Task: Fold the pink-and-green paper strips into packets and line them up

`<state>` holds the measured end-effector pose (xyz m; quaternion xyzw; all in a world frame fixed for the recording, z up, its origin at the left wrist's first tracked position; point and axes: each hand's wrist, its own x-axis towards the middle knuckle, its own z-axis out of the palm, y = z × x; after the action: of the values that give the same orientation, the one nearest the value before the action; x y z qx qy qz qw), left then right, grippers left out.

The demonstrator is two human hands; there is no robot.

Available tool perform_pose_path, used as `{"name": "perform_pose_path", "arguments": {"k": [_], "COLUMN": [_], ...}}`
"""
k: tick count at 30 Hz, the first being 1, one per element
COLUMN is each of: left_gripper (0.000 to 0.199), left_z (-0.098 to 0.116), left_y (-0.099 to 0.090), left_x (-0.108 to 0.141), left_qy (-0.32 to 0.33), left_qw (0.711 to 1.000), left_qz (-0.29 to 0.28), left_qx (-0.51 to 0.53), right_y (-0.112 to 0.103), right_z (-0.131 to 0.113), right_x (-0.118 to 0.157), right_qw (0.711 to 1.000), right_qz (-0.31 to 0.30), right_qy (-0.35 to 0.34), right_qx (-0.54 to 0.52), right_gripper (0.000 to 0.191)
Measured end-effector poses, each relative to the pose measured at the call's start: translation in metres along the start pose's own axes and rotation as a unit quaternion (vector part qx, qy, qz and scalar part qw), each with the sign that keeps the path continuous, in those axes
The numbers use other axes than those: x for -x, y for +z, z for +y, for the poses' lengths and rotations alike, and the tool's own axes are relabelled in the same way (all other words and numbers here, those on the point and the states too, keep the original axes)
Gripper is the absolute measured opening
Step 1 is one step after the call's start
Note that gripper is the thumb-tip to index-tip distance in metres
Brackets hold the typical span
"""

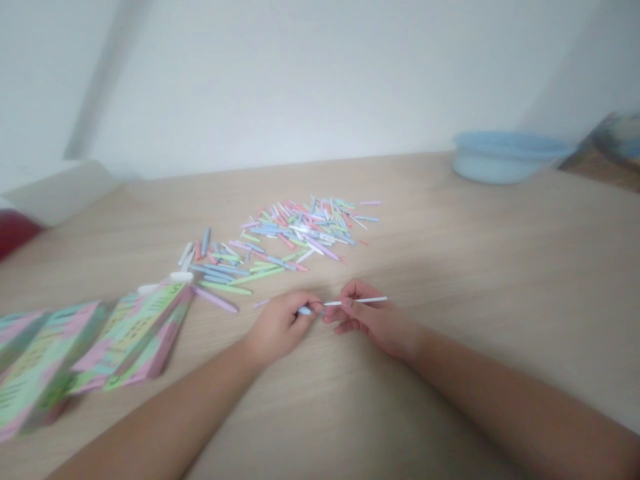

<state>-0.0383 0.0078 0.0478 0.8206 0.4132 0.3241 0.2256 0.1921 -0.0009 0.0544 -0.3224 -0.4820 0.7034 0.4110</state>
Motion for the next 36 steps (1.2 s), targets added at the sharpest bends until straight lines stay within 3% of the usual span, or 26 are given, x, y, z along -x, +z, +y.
{"name": "perform_pose_path", "arguments": {"k": [9,12,15,17,20,23,26,29,33,36], "left_gripper": [0.016,0.013,0.015,0.018,0.019,0.017,0.015,0.015,0.049,0.026], "left_z": [0.003,0.006,0.008,0.009,0.012,0.015,0.015,0.012,0.008,0.009], "left_y": [-0.002,-0.002,-0.002,-0.003,-0.003,-0.004,-0.004,-0.002,0.001,0.000], "left_x": [0.002,0.002,0.002,0.001,0.001,0.001,0.001,0.004,0.008,0.008], "left_qy": [0.026,0.015,0.008,0.011,0.022,0.038,0.049,0.018,-0.031,-0.047], "left_qw": [0.999,0.999,1.000,0.999,0.999,0.998,0.997,0.999,0.998,0.994], "left_qz": [-0.044,-0.029,-0.014,-0.018,-0.031,-0.044,-0.057,-0.048,-0.019,0.010], "left_qx": [0.020,0.003,-0.017,-0.027,-0.032,-0.031,-0.026,-0.004,0.059,0.103], "right_y": [0.001,-0.006,-0.016,-0.021,-0.021,-0.016,-0.012,-0.012,-0.012,-0.010], "right_z": [0.000,0.000,-0.008,-0.017,-0.026,-0.029,-0.027,-0.024,-0.021,-0.016], "right_x": [-0.002,-0.003,-0.002,0.000,0.005,0.009,0.010,0.009,0.008,0.007], "right_qw": [0.995,0.997,0.985,0.930,0.815,0.766,0.741,0.760,0.821,0.853], "right_qz": [-0.012,-0.034,0.013,0.011,-0.068,-0.096,-0.071,-0.044,0.005,0.033], "right_qy": [-0.024,-0.025,-0.071,-0.131,-0.176,-0.195,-0.213,-0.204,-0.176,-0.145], "right_qx": [0.099,0.063,0.154,0.343,0.549,0.605,0.633,0.616,0.544,0.501], "right_gripper": [0.035,0.049,0.051,0.037,0.027,0.027,0.024,0.020,0.013,0.014]}}
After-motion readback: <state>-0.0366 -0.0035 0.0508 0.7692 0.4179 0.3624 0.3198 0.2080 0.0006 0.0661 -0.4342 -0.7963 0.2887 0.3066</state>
